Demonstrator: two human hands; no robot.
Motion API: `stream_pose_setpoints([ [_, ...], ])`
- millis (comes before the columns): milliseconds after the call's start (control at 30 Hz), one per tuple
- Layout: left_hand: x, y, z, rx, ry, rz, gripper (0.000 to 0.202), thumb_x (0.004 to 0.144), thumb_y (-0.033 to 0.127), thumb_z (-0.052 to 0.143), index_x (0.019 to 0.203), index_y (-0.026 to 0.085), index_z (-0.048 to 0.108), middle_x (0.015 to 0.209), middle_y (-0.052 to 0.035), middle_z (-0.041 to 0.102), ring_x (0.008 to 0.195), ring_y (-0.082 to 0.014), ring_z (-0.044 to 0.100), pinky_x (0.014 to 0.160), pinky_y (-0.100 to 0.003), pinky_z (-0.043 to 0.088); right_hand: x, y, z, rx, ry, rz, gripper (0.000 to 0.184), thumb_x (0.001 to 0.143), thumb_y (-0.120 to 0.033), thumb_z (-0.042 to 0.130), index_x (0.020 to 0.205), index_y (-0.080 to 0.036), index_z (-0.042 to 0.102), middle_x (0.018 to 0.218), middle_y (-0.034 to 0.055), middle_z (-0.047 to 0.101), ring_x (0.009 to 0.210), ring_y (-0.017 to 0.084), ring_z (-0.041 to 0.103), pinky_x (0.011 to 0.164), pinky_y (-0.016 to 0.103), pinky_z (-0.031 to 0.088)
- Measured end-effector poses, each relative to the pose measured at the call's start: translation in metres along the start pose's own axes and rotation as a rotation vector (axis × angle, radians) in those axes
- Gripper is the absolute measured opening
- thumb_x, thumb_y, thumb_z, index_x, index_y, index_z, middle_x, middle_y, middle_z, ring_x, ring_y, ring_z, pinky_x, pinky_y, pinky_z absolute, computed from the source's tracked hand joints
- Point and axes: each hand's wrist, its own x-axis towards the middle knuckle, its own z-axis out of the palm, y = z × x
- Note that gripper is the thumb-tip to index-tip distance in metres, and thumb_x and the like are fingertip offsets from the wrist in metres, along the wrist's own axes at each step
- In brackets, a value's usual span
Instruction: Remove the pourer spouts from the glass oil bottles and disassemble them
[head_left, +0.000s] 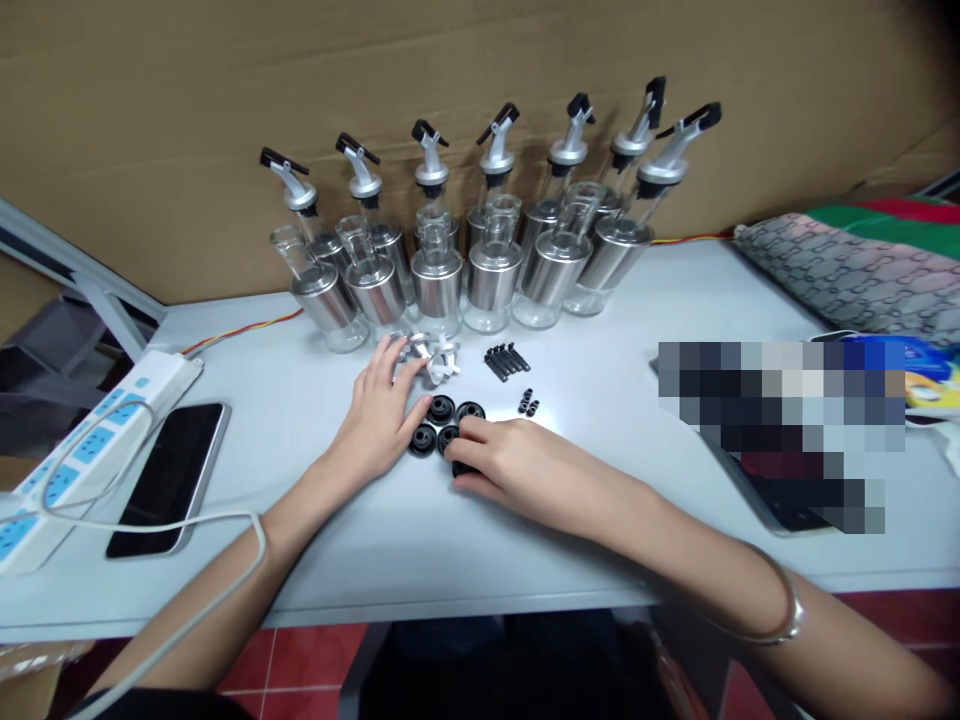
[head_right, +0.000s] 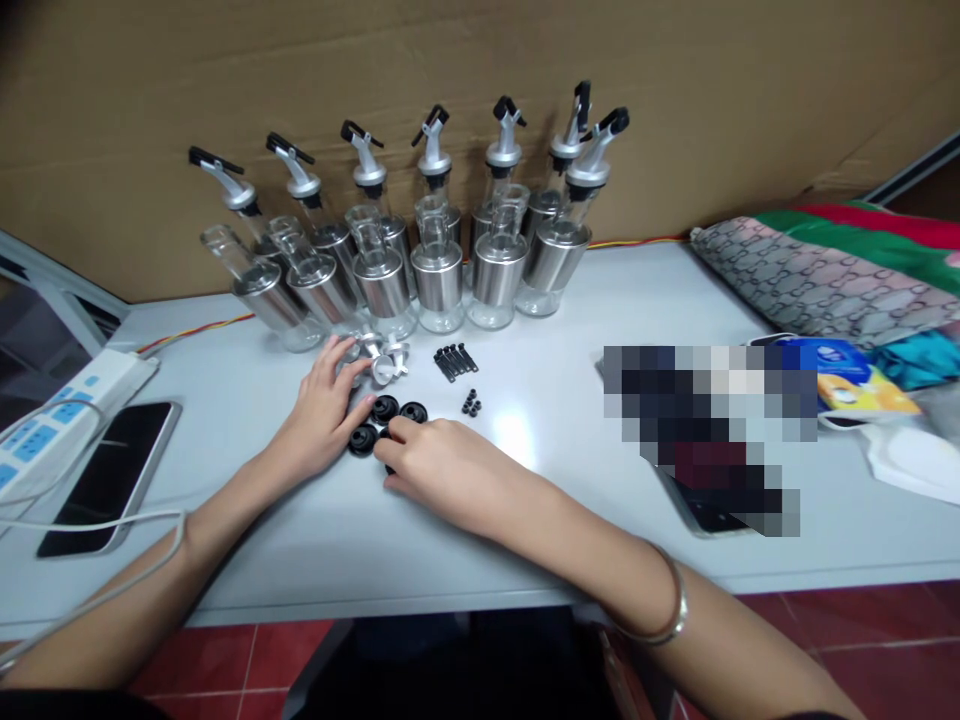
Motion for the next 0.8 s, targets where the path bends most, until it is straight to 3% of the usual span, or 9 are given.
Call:
stream_pose_setpoints([
  [233, -0.001, 0.0, 0.001, -0.001, 0.016, 0.006, 0.039, 0.095, 0.04, 0.036, 0.129, 0.019, 0.04, 0.148, -0.015, 0.026, 0.144, -0.0304, 0.013, 0.111, -0.053, 0.026, 0.0, 0.007, -0.001, 0.013, 0.013, -0.047, 0.032, 0.083, -0.048, 0.062, 0.09, -0.017, 0.062, 0.081, 0.0033, 0.063, 0.065, 0.017, 0.058, 0.055, 0.028, 0.031],
  [333, -0.001, -0.001, 0.001, -0.004, 0.027, 0.016, 0.04, 0.095, 0.041, 0.036, 0.129, 0.019, 0.04, 0.148, -0.0153, 0.027, 0.143, -0.0303, 0.014, 0.111, -0.053, 0.025, -0.001, 0.008, -0.001, 0.029, 0.084, -0.086, 0.034, 0.081, -0.05, 0.063, 0.083, -0.016, 0.061, 0.076, 0.0027, 0.063, 0.061, 0.016, 0.056, 0.055, 0.028, 0.032],
  [400, -0.001, -0.001, 0.0, -0.015, 0.049, 0.024, 0.042, 0.095, 0.043, 0.033, 0.129, 0.019, 0.04, 0.145, -0.0157, 0.03, 0.142, -0.0299, 0.017, 0.111, -0.053, 0.024, 0.0, 0.009, -0.001, 0.05, 0.241, -0.123, 0.031, 0.084, -0.048, 0.06, 0.081, -0.016, 0.061, 0.073, 0.0028, 0.062, 0.062, 0.016, 0.055, 0.057, 0.029, 0.035],
  [500, -0.001, 0.0, -0.003, -0.061, 0.119, 0.033, 0.048, 0.096, 0.049, 0.026, 0.13, 0.019, 0.04, 0.14, -0.0154, 0.035, 0.138, -0.0283, 0.025, 0.11, -0.05, 0.025, 0.0, 0.014, -0.005, 0.074, 0.674, -0.124, 0.02, 0.089, -0.036, 0.056, 0.091, -0.017, 0.06, 0.085, 0.0076, 0.064, 0.081, 0.021, 0.059, 0.071, 0.035, 0.044],
  [567, -0.002, 0.002, -0.005, -0.092, 0.153, 0.058, 0.052, 0.095, 0.053, 0.022, 0.131, 0.02, 0.039, 0.138, -0.0147, 0.035, 0.136, -0.0276, 0.027, 0.11, -0.05, 0.025, -0.001, 0.021, -0.013, 0.051, 0.988, -0.019, 0.018, 0.088, -0.03, 0.055, 0.103, -0.02, 0.057, 0.103, 0.0115, 0.061, 0.101, 0.026, 0.056, 0.084, 0.042, 0.044],
  [633, -0.003, 0.005, -0.005, -0.113, 0.15, 0.109, 0.055, 0.094, 0.056, 0.02, 0.131, 0.02, 0.039, 0.138, -0.0145, 0.035, 0.136, -0.0277, 0.026, 0.11, -0.05, 0.024, -0.002, 0.032, -0.023, 0.0, 1.211, 0.15, 0.027, 0.088, -0.03, 0.054, 0.115, -0.025, 0.051, 0.118, 0.0123, 0.054, 0.116, 0.029, 0.049, 0.091, 0.048, 0.041],
  [700, -0.005, 0.009, -0.004, -0.127, 0.121, 0.167, 0.058, 0.094, 0.058, 0.018, 0.131, 0.02, 0.04, 0.138, -0.0147, 0.035, 0.137, -0.028, 0.024, 0.11, -0.05, 0.022, -0.002, 0.046, -0.034, -0.046, 1.315, 0.299, 0.036, 0.089, -0.031, 0.052, 0.124, -0.03, 0.043, 0.128, 0.012, 0.048, 0.122, 0.03, 0.044, 0.092, 0.051, 0.04],
  [800, -0.008, 0.014, -0.002, -0.15, 0.06, 0.241, 0.063, 0.093, 0.061, 0.013, 0.131, 0.019, 0.041, 0.139, -0.0152, 0.036, 0.138, -0.0274, 0.022, 0.11, -0.049, 0.02, 0.003, 0.068, -0.048, -0.065, 1.331, 0.369, 0.039, 0.09, -0.032, 0.049, 0.128, -0.034, 0.039, 0.13, 0.0103, 0.047, 0.122, 0.029, 0.044, 0.093, 0.051, 0.04],
])
